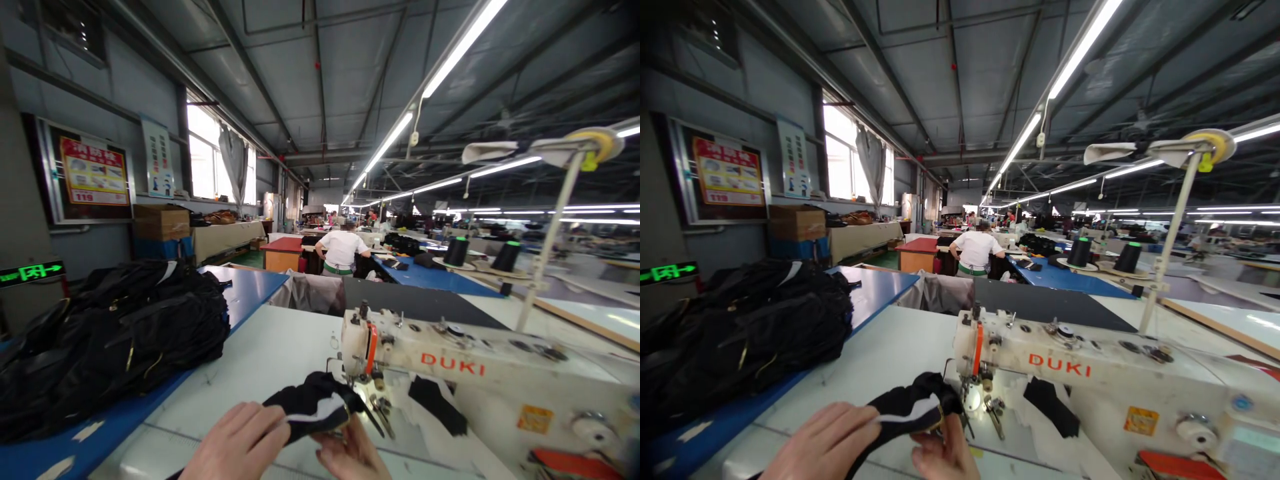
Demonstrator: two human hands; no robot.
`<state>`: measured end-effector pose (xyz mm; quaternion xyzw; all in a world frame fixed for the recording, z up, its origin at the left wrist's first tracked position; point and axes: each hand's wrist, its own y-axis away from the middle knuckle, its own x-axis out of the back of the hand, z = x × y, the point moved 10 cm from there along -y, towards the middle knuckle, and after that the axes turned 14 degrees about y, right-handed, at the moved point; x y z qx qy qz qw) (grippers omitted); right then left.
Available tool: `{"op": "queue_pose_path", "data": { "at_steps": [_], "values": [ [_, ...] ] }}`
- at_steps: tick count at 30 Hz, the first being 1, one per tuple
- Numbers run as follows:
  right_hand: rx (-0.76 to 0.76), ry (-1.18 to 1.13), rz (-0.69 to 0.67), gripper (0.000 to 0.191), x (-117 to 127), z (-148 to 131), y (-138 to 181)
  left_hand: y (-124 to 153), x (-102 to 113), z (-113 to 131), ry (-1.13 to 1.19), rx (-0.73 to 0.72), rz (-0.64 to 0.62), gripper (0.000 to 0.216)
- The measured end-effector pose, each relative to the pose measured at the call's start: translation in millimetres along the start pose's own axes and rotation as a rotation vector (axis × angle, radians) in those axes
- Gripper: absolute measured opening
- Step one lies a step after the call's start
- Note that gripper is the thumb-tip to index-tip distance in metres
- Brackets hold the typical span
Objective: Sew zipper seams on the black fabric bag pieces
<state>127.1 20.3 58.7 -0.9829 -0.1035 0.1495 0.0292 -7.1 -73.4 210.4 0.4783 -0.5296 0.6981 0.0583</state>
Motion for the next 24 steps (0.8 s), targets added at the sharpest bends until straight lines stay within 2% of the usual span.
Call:
{"op": "queue_pose_path", "data": {
  "at_steps": [2,4,8,12,16,19,21,24],
  "values": [
    [-0.015,-0.045,0.012,0.03,-7.0,-7.9,4.6,2.3,-8.9,19.1,-0.023,-0.09,-0.008,0.032],
    [-0.032,-0.064,0.036,0.024,-8.4,-12.9,8.6,9.4,-20.1,30.5,-0.012,-0.126,-0.016,0.032],
    [-0.072,-0.075,0.087,0.032,4.8,-10.0,12.3,30.2,-48.0,38.8,0.036,-0.099,-0.065,0.028],
    [-0.12,-0.091,0.13,0.047,20.5,-1.7,17.9,47.7,-72.9,38.6,0.039,-0.051,-0.117,0.024],
    [-0.152,-0.149,0.001,0.055,9.3,-3.6,25.4,57.4,-90.3,30.9,0.04,0.018,-0.134,0.025],
    [-0.221,-0.175,-0.002,0.043,7.1,1.8,27.0,60.5,-100.3,28.4,0.06,0.046,-0.143,0.027],
    [-0.295,-0.184,0.056,0.034,12.2,11.7,26.1,60.9,-105.4,28.1,0.109,0.069,-0.171,0.028],
    [-0.38,-0.178,0.15,0.031,22.1,24.7,24.6,62.0,-104.7,26.5,0.246,0.145,-0.217,0.033]
  ]
}}
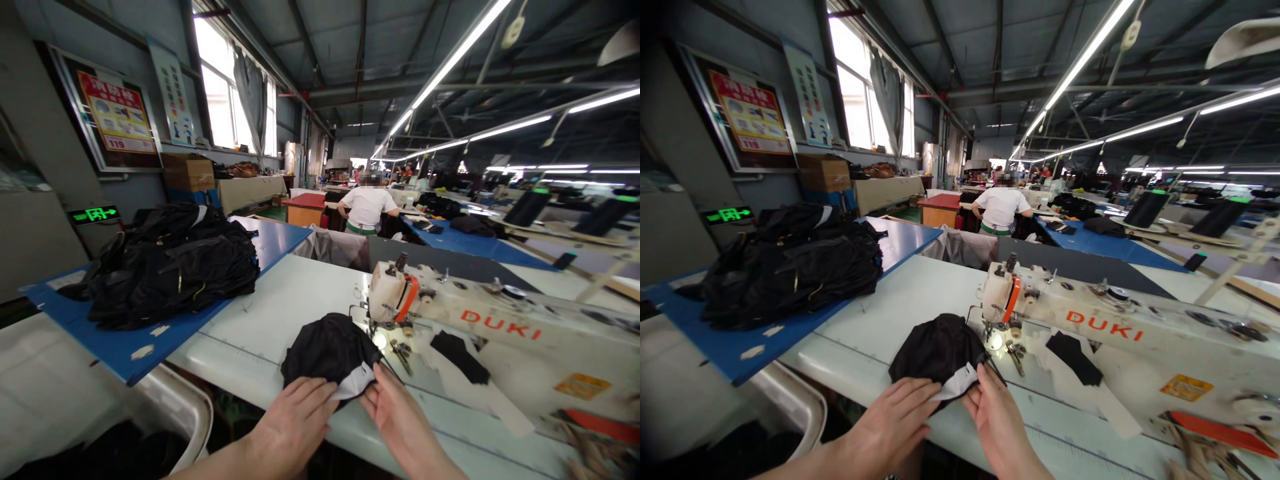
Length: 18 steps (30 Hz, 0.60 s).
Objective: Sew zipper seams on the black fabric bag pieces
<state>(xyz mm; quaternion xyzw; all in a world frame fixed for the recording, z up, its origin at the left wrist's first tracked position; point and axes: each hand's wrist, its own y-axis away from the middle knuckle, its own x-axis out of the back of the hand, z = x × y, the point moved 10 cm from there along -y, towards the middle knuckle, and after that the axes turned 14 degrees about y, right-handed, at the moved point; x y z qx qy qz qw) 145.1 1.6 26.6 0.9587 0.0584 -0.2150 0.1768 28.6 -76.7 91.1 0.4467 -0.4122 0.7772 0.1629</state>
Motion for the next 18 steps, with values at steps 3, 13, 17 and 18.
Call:
{"op": "queue_pose_path", "data": {
  "at_steps": [3,13,17,18],
  "values": [
    [-0.013,0.029,0.035,0.03,4.7,0.4,-3.9,10.5,14.6,1.4,0.198,0.053,0.029,0.032],
    [-0.03,0.214,0.071,0.025,-16.1,-13.4,-18.2,34.3,85.2,-44.4,0.402,0.323,0.305,0.023],
    [-0.024,0.315,-0.017,0.024,-47.9,-21.6,-20.0,-18.4,114.4,-42.1,0.19,0.203,0.254,0.036],
    [-0.01,0.35,-0.041,0.023,-55.5,-25.0,-18.9,-30.6,116.2,-44.6,0.165,0.208,0.215,0.04]
  ]
}}
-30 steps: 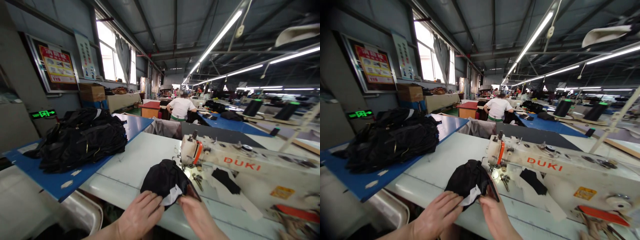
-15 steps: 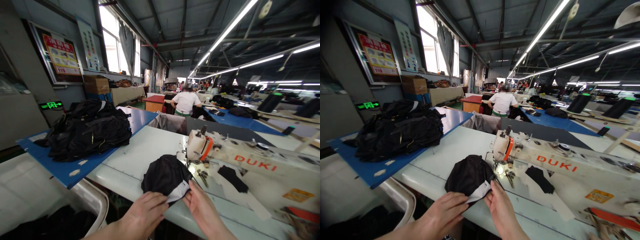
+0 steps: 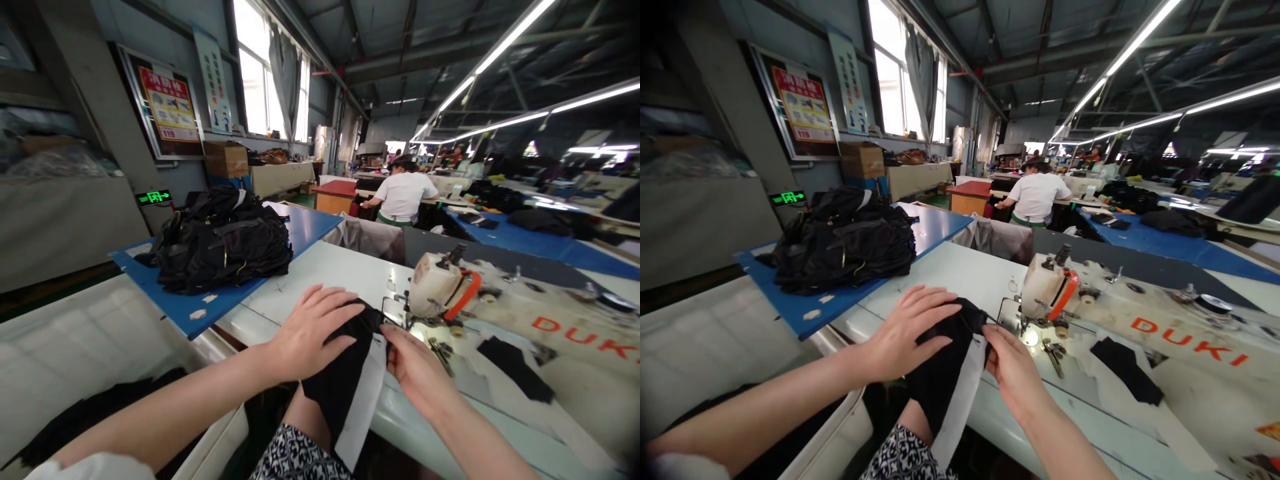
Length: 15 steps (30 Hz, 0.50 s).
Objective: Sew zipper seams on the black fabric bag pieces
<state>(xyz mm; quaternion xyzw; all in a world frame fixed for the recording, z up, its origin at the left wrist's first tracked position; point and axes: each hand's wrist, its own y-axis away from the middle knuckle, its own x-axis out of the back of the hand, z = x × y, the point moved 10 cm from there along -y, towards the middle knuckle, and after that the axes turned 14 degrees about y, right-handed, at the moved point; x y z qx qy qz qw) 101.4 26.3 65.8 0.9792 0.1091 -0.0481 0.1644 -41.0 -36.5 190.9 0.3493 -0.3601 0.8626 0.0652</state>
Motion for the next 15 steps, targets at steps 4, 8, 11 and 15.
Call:
{"op": "queue_pose_path", "data": {
  "at_steps": [4,8,11,15],
  "values": [
    [0.118,0.212,-0.123,0.021,-21.2,-24.2,8.2,-23.4,-22.1,-14.6,0.231,0.147,-0.243,0.032],
    [0.152,0.288,-0.183,0.026,-26.0,-33.0,15.6,-12.6,-36.3,-34.0,0.543,0.363,-0.271,0.021],
    [0.127,0.238,-0.223,0.026,-25.6,-30.6,22.3,0.5,-38.2,-42.6,0.711,0.475,-0.19,0.022],
    [0.142,0.234,-0.38,0.029,-32.1,-23.8,37.3,10.5,-39.1,-44.4,0.891,0.54,-0.124,0.028]
  ]
}}
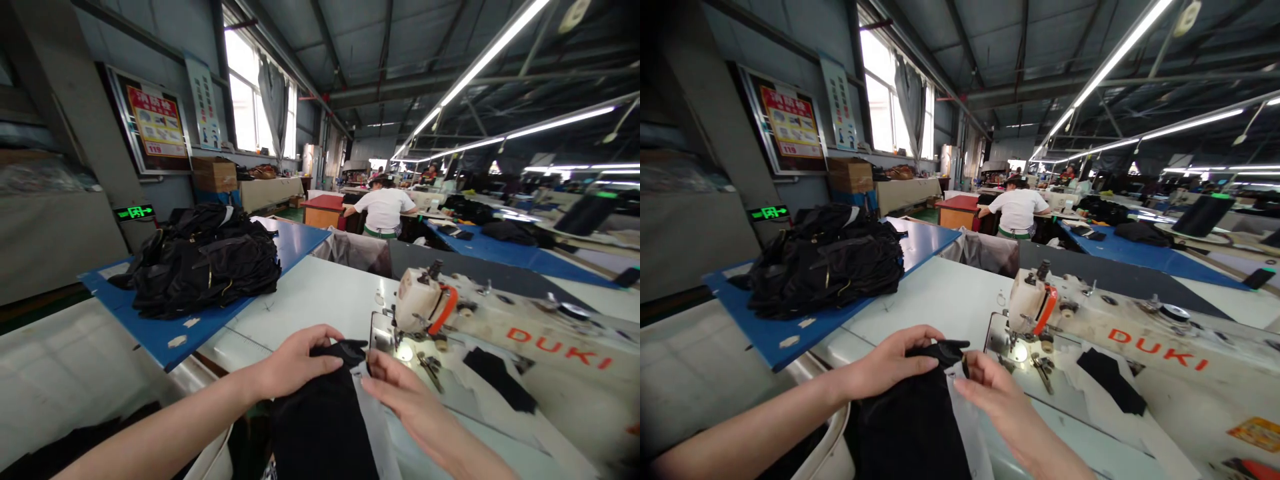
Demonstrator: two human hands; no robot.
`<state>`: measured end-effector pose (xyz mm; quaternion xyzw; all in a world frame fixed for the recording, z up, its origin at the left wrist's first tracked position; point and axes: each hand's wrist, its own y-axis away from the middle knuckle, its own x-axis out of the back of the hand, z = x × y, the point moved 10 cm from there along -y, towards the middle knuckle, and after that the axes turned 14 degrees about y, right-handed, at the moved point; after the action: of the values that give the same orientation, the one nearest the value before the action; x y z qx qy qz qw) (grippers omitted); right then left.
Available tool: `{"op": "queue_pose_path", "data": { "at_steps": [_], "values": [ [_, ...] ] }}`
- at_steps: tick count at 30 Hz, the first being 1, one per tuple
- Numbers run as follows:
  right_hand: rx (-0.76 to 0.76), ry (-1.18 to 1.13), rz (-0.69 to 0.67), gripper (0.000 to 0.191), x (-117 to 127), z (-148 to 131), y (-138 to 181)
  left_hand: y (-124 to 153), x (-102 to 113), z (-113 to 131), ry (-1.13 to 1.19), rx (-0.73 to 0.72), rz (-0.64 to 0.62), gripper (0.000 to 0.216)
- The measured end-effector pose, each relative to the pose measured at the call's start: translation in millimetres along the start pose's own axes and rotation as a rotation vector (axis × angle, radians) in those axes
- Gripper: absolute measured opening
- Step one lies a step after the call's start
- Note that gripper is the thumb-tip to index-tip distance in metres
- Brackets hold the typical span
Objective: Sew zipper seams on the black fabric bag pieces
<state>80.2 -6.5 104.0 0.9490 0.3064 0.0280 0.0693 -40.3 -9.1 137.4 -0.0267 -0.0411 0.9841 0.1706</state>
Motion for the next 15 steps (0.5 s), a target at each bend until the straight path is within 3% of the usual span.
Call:
{"op": "queue_pose_path", "data": {
  "at_steps": [5,10,15],
  "values": [
    [0.022,0.02,-0.047,0.026,-1.8,10.2,6.7,-2.6,-2.6,-5.6,0.162,0.062,0.003,0.03],
    [0.04,0.079,-0.04,0.029,-0.5,12.4,3.2,-8.0,-12.5,5.7,0.008,0.021,-0.052,0.028],
    [0.052,0.096,-0.104,0.029,-11.0,9.5,3.8,-2.9,-24.3,-10.1,0.137,0.176,-0.091,0.033]
  ]
}}
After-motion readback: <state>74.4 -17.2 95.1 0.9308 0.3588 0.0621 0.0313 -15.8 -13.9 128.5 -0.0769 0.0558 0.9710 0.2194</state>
